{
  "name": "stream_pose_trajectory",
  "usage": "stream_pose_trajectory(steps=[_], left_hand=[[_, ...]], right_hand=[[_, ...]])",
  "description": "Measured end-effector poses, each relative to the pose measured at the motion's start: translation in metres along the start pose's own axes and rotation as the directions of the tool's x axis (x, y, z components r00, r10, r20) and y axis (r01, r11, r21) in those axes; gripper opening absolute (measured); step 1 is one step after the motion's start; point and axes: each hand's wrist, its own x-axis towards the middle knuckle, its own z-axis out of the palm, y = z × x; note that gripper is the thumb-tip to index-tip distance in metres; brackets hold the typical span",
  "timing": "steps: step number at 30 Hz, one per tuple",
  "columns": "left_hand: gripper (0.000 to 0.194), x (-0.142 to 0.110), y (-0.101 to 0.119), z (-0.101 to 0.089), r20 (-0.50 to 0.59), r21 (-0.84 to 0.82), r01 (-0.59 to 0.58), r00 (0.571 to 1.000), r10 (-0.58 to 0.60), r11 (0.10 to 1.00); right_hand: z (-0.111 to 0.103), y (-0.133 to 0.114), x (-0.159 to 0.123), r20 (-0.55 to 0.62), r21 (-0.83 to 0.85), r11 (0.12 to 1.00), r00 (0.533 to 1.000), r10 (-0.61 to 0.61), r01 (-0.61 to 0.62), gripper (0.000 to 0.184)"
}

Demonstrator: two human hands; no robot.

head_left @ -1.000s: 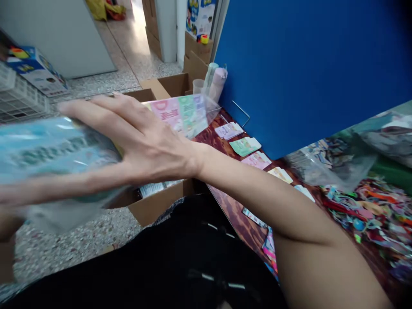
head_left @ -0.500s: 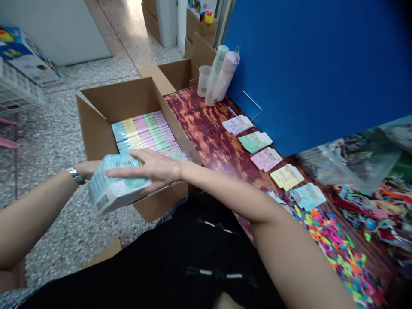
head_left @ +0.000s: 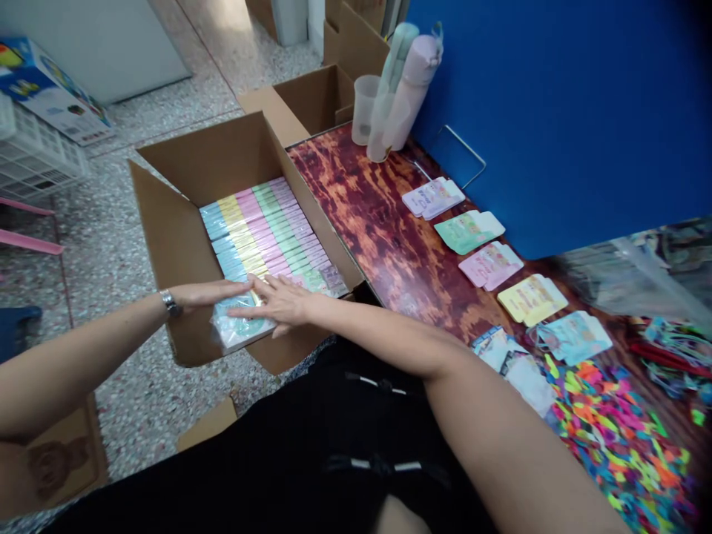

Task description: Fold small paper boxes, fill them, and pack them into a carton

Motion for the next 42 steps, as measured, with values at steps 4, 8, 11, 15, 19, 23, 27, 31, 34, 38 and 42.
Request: stream_pose_trajectory(steps=[4,8,11,15,19,23,27,31,34,38,42], left_hand=[[0.098,0.023,0.029,0.019,0.131,0.339,0.06,0.985,-0.11,0.939],[0.118,0.065,0.06,0.057,0.14,0.559,0.031,0.981,-0.131,0.829],[0.117,0.083,0.07,0.079,0.128,0.673,0.045,0.976,-0.176,0.738],[0.101,0.08,0.073,0.085,0.092,0.709,0.028,0.987,-0.132,0.704],[0.098,0.059,0.078,0.073,0.038,0.732,0.028,0.996,-0.082,0.681],[0.096,0.033,0.08,0.053,-0.063,0.719,0.014,0.997,0.045,0.695],[0.096,0.021,0.07,0.043,-0.168,0.659,0.011,0.977,0.133,0.752],[0.096,0.03,0.038,0.057,-0.206,0.56,-0.035,0.962,0.181,0.828],[0.097,0.041,0.008,0.079,-0.213,0.511,-0.079,0.953,0.216,0.856],[0.094,0.052,-0.02,0.105,-0.201,0.504,-0.123,0.946,0.255,0.855],[0.093,0.059,-0.029,0.119,-0.171,0.514,-0.161,0.943,0.285,0.843]], right_hand=[[-0.011,-0.001,-0.056,0.045,-0.055,0.998,0.999,-0.021,0.024,0.059],[-0.005,-0.022,-0.118,-0.003,-0.08,0.993,0.996,0.091,-0.091,0.042],[0.008,-0.037,-0.158,-0.124,-0.054,0.971,0.967,0.224,-0.232,0.039],[0.025,-0.046,-0.201,-0.315,0.012,0.934,0.885,0.342,-0.357,0.036],[0.042,-0.049,-0.23,-0.451,0.024,0.916,0.813,0.368,-0.402,0.034],[0.049,-0.05,-0.24,-0.486,0.047,0.918,0.794,0.366,-0.395,0.034],[0.048,-0.05,-0.239,-0.504,0.059,0.921,0.785,0.36,-0.384,0.035],[0.049,-0.05,-0.237,-0.517,0.081,0.925,0.778,0.357,-0.372,0.034],[0.05,-0.052,-0.239,-0.515,0.087,0.922,0.775,0.366,-0.377,0.035],[0.05,-0.052,-0.241,-0.498,0.085,0.915,0.778,0.383,-0.395,0.035],[0.049,-0.053,-0.24,-0.515,0.076,0.901,0.757,0.403,-0.428,0.036]])
